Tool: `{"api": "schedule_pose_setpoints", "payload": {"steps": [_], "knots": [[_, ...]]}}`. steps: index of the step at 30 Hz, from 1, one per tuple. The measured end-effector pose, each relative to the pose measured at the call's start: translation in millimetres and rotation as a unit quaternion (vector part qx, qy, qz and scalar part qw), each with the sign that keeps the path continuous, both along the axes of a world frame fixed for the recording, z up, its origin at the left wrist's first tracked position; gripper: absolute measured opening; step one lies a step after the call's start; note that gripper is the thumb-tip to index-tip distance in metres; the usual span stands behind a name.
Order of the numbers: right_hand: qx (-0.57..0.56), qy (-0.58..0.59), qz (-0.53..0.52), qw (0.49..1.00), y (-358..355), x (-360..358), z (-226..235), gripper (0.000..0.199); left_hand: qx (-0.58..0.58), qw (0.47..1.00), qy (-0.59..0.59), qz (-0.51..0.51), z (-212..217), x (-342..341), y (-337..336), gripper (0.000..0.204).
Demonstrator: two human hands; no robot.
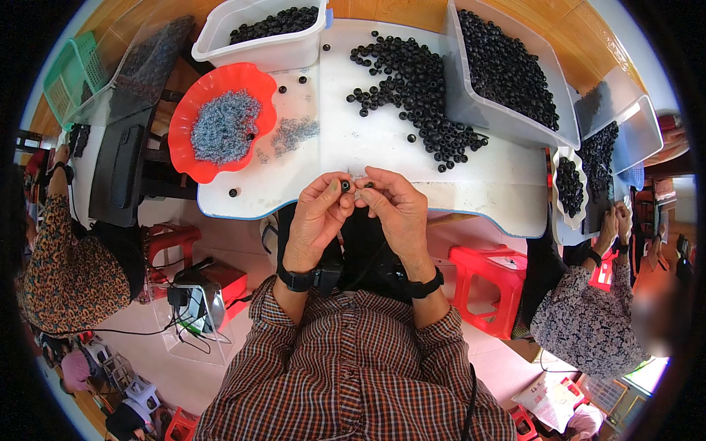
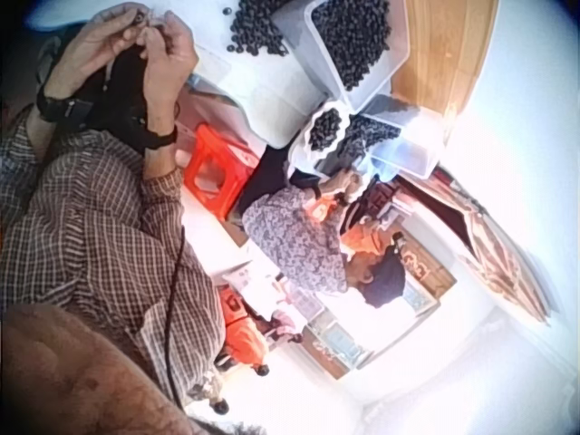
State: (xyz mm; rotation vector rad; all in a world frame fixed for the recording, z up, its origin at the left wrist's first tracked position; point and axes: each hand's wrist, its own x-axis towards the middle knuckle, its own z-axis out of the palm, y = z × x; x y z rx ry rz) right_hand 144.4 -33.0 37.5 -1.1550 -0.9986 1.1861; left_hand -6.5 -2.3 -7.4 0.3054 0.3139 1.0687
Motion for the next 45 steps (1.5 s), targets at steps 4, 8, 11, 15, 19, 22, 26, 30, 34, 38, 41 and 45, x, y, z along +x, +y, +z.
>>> {"api": "schedule_pose_setpoints", "payload": {"steps": [4,8,11,15,19,22,26,30,34,38,41,45], "knots": [[-0.011,0.003,-0.004,1.000,0.3,3.4,-1.9,0.032,-0.012,1.000,0.005,0.008,1.4,1.6,-0.1,0.021],[-0.010,-0.002,-0.008,1.000,0.0,2.2,0.7,0.033,-0.009,1.000,0.002,0.009,7.2,2.0,-0.7,0.020],[-0.008,0.004,-0.015,1.000,-0.6,3.0,-2.1,0.028,-0.005,1.000,-0.009,0.010,3.0,1.9,-0.7,0.020],[-0.036,-0.034,-0.028,0.998,-1.0,2.9,0.1,0.021,-0.014,1.000,-0.003,0.012,4.5,1.5,-2.0,0.020],[0.025,-0.154,-0.036,0.987,1.4,-0.9,5.0,0.020,0.002,1.000,0.031,0.004,4.9,1.7,-2.1,0.022],[0.061,-0.204,-0.032,0.977,2.5,-3.0,7.4,0.021,0.016,0.999,0.049,0.000,6.1,2.8,-3.1,0.024],[0.094,-0.252,-0.030,0.963,4.3,-2.9,6.4,0.021,0.016,0.996,0.093,-0.003,8.2,3.7,-4.7,0.026],[0.048,-0.187,-0.044,0.980,1.2,-5.1,-0.4,0.020,0.012,0.996,0.093,-0.004,9.9,4.2,-4.8,0.025],[0.018,-0.108,-0.058,0.992,0.3,-5.3,-1.3,0.021,0.013,0.997,0.078,-0.007,10.8,5.2,-5.0,0.025],[-0.014,-0.129,-0.052,0.990,-1.0,-4.4,4.8,0.020,0.019,0.997,0.068,-0.010,9.2,5.1,-5.2,0.025],[0.006,-0.132,-0.060,0.989,-0.4,-5.1,3.6,0.018,0.017,0.998,0.063,-0.007,9.3,6.3,-5.4,0.025],[-0.010,-0.119,-0.052,0.991,-0.7,-4.8,4.1,0.017,0.001,0.999,0.038,-0.009,10.2,6.5,-5.1,0.025]]}}
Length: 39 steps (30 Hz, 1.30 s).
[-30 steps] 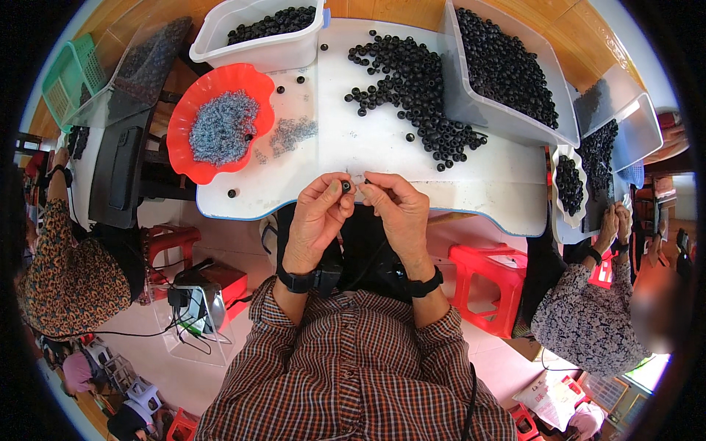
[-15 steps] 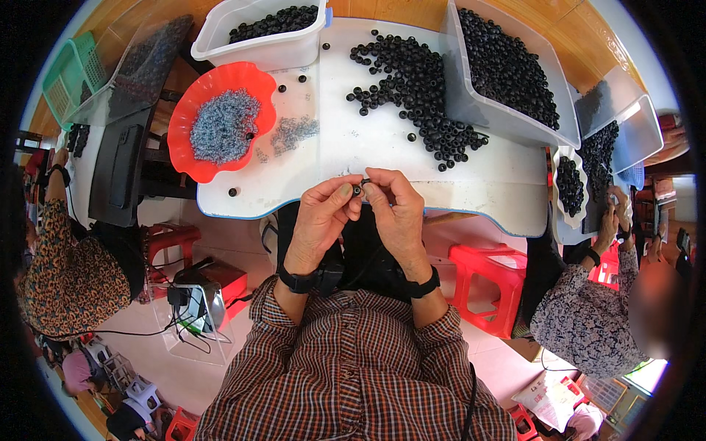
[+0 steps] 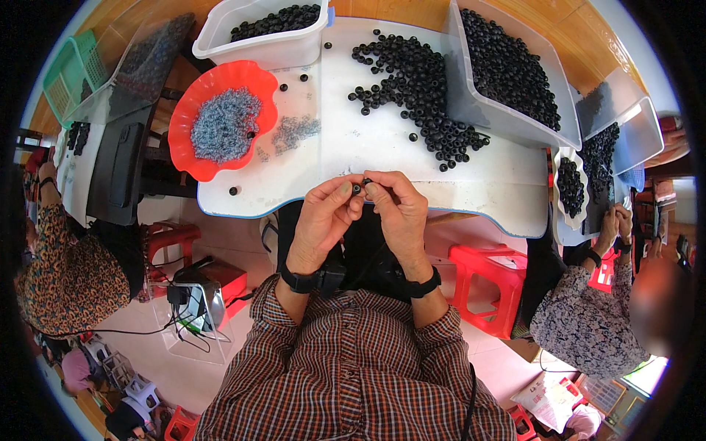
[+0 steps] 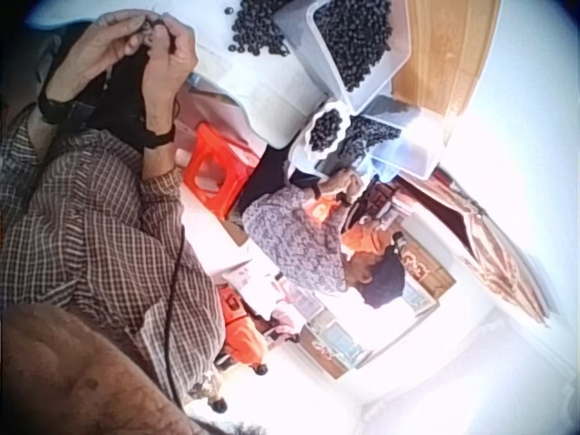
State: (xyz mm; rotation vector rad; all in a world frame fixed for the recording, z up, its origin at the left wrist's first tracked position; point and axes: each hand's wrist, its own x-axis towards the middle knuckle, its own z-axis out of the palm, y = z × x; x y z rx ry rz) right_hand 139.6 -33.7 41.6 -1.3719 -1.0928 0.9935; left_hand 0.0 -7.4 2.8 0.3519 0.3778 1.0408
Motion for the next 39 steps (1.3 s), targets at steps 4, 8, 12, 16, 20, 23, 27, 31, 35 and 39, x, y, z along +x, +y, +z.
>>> {"api": "schedule_pose_setpoints", "payload": {"steps": [4,8,12,16,20,23,27,31,35,39], "knots": [[0.035,0.032,0.016,0.999,0.7,-0.7,-0.8,0.014,-0.036,0.998,-0.049,0.002,-3.5,0.8,0.2,0.025],[0.049,0.013,0.015,0.999,0.3,-2.6,3.1,0.013,-0.045,0.998,-0.046,0.006,0.2,0.1,0.2,0.024],[0.057,0.003,0.015,0.998,0.2,-3.1,1.9,0.013,-0.049,0.998,-0.042,0.009,1.3,-0.6,0.2,0.024],[0.083,-0.035,0.018,0.996,0.4,-4.2,1.1,0.013,-0.041,0.999,-0.032,0.014,0.9,-0.9,0.4,0.023],[0.092,-0.056,0.015,0.994,0.3,-4.9,1.4,0.013,-0.022,0.999,-0.023,0.015,-0.8,-1.7,0.2,0.023],[0.097,-0.059,0.016,0.993,0.7,-5.3,1.4,0.013,-0.010,1.000,-0.014,0.015,-1.1,-2.3,0.6,0.023],[0.109,-0.071,0.019,0.991,1.7,-4.6,0.7,0.013,-0.008,1.000,-0.008,0.023,-0.1,-1.3,0.5,0.023],[0.108,-0.084,0.021,0.990,2.0,-3.8,-0.7,0.014,-0.005,0.999,0.010,0.031,0.7,-1.2,0.2,0.022],[0.110,-0.105,0.025,0.988,3.2,-4.1,0.3,0.014,-0.002,0.999,0.028,0.034,1.3,-1.5,0.2,0.023],[0.114,-0.130,0.027,0.985,3.8,-4.6,1.1,0.014,0.004,0.998,0.042,0.037,0.2,-1.3,0.2,0.024]]}}
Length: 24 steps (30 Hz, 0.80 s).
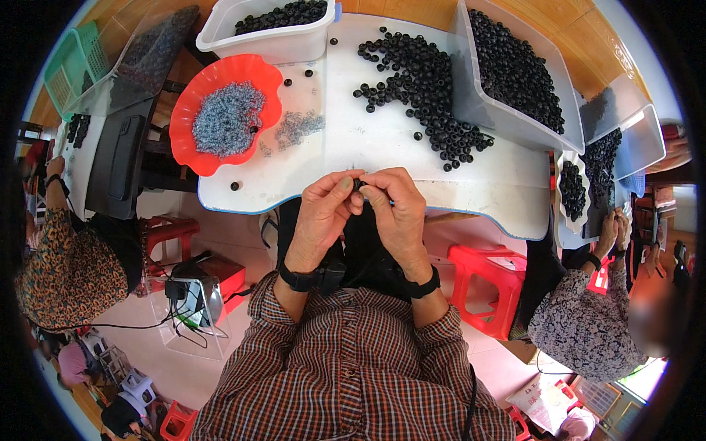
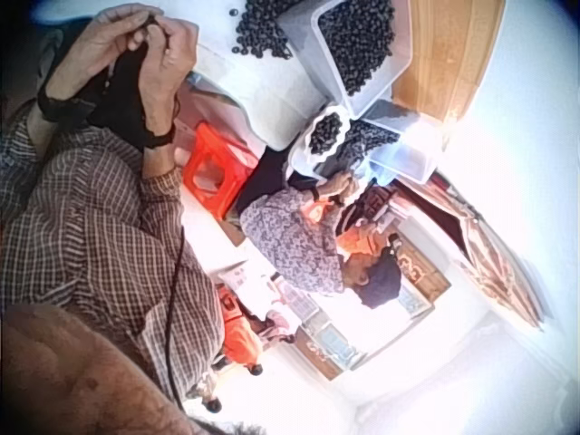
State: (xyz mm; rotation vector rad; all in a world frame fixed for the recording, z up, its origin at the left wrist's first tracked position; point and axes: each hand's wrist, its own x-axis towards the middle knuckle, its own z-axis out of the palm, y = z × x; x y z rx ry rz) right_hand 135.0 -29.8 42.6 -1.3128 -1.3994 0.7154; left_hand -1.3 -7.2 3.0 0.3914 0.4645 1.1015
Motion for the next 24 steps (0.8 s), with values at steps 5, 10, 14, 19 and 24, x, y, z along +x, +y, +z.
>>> {"api": "schedule_pose_setpoints", "payload": {"steps": [5,10,14,19,24], "knots": [[0.001,-0.010,0.001,1.000,-0.7,-1.8,0.7,0.013,0.013,1.000,0.004,0.004,0.1,-0.9,-0.5,0.025],[-0.010,0.005,0.002,1.000,-0.6,-2.5,-1.6,0.013,0.018,0.999,0.030,0.016,0.5,0.2,-1.0,0.022],[-0.011,0.007,0.004,1.000,-0.7,-3.2,-1.8,0.013,0.018,0.999,0.028,0.028,0.5,0.8,-1.4,0.018],[-0.013,0.017,0.012,1.000,-1.4,-3.6,-1.9,0.013,0.019,0.999,0.022,0.024,-3.9,0.1,-0.5,0.018],[-0.013,0.017,0.015,1.000,-1.5,-3.9,-3.0,0.014,0.018,0.999,0.020,0.023,-1.8,-0.6,-0.5,0.017]]}}
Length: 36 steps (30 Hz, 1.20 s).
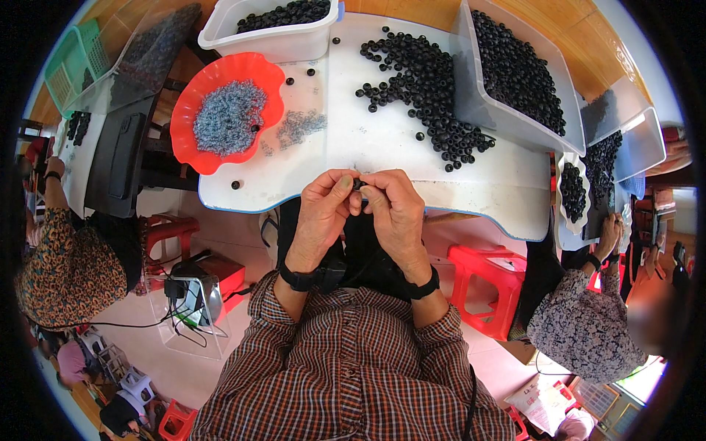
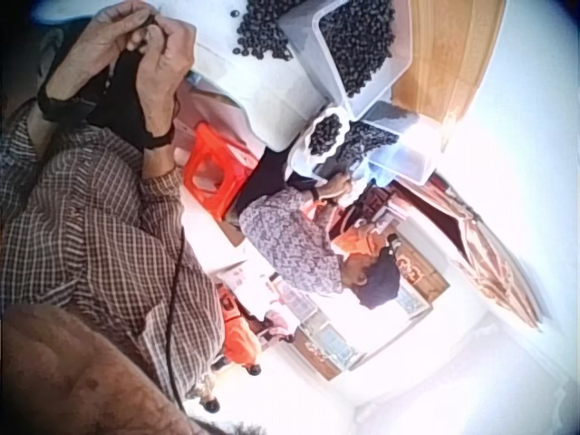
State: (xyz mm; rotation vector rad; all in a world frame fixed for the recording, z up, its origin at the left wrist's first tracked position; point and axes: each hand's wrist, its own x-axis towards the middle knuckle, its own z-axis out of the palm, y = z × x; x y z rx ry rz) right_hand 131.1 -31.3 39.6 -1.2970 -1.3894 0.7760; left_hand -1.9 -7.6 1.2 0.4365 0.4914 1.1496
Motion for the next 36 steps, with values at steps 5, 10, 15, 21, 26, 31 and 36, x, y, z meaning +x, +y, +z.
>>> {"api": "schedule_pose_setpoints", "payload": {"steps": [5,10,15,21,26,31,36], "knots": [[0.021,-0.057,-0.011,0.998,-0.2,-3.0,4.4,0.013,-0.014,1.000,0.005,0.004,0.0,1.0,-0.2,0.018],[0.046,-0.083,-0.017,0.995,-1.3,-5.2,3.7,0.013,-0.009,0.999,0.030,0.011,-0.6,0.6,-2.0,0.019],[0.048,-0.086,-0.027,0.995,-2.0,-6.0,4.5,0.013,-0.002,0.999,0.030,0.017,2.0,1.1,-2.2,0.019],[0.047,-0.075,-0.030,0.996,-2.8,-3.9,3.0,0.013,-0.001,1.000,0.027,0.012,3.7,1.6,-2.8,0.019],[0.009,-0.013,-0.025,1.000,-3.9,-3.4,2.0,0.012,-0.005,1.000,0.005,0.002,1.9,0.2,-1.9,0.019],[0.005,0.002,-0.018,1.000,-3.9,-2.5,2.1,0.012,-0.010,1.000,-0.009,0.001,2.6,0.6,-1.9,0.019],[0.016,-0.020,-0.017,1.000,-3.7,-3.7,2.5,0.012,-0.013,1.000,-0.011,0.002,3.9,0.0,-2.7,0.019]]}}
